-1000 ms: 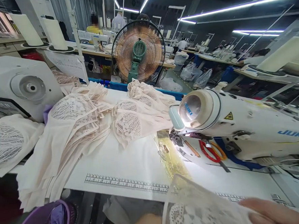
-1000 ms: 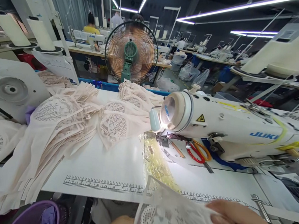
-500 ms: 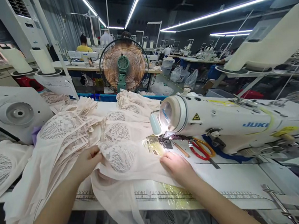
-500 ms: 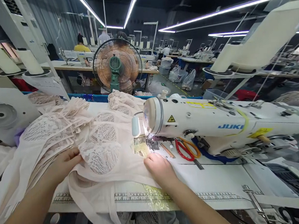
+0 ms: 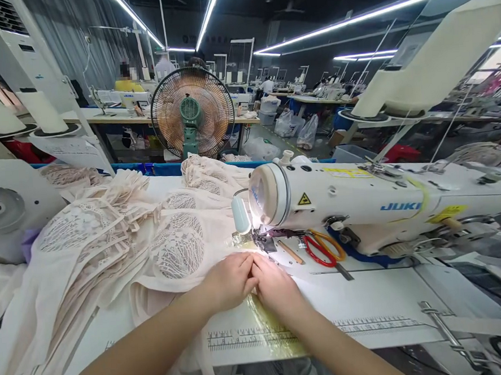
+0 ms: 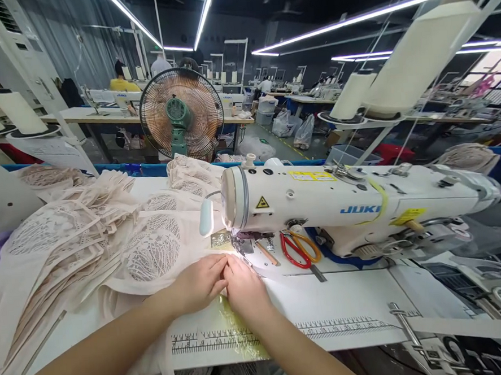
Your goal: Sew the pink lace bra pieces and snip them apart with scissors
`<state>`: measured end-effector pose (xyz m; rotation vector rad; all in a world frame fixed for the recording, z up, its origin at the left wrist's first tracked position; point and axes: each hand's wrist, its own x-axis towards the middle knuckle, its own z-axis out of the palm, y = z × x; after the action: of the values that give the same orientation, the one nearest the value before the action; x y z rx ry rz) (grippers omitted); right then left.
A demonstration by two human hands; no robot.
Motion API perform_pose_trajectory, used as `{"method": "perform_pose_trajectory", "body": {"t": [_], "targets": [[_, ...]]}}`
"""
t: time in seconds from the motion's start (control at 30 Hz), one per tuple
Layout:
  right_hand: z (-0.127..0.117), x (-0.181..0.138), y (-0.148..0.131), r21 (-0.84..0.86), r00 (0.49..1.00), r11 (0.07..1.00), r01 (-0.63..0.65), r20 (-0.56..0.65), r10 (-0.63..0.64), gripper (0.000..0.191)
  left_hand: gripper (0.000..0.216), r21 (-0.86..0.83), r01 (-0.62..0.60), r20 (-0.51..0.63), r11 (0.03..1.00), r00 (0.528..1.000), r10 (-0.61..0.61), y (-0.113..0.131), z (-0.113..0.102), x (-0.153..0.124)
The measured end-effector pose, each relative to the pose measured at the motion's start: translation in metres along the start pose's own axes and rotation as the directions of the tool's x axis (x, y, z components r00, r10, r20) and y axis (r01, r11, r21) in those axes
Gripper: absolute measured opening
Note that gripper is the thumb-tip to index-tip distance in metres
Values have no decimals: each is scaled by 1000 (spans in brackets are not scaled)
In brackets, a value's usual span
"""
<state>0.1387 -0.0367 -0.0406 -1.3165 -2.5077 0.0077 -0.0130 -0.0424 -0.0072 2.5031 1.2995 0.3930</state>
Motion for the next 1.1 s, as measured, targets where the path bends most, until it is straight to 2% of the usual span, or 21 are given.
{"method": "perform_pose_trajectory", "body": {"t": [0.13,0.33,0.53,0.9,1.1], "targets": [[7,-8,13,32,998,998,46,-41,-45,48,46,174,-28,-17,984,999,31,-9,1,5],[2,-34,20,52,993,996,74,-100,-68,34,46,356,26,8,934,1000,-31,-2,-3,17],[-7,-60,23,59,985,994,90,-156,-80,30,48,384,50,31,922,997,-67,-6,-3,30],[-11,-69,19,6,981,988,153,-122,-151,31,49,400,62,58,914,994,-92,-5,-8,36],[-8,-69,19,-9,980,990,140,-142,-139,32,50,408,67,68,910,992,-103,-5,-7,41]]}}
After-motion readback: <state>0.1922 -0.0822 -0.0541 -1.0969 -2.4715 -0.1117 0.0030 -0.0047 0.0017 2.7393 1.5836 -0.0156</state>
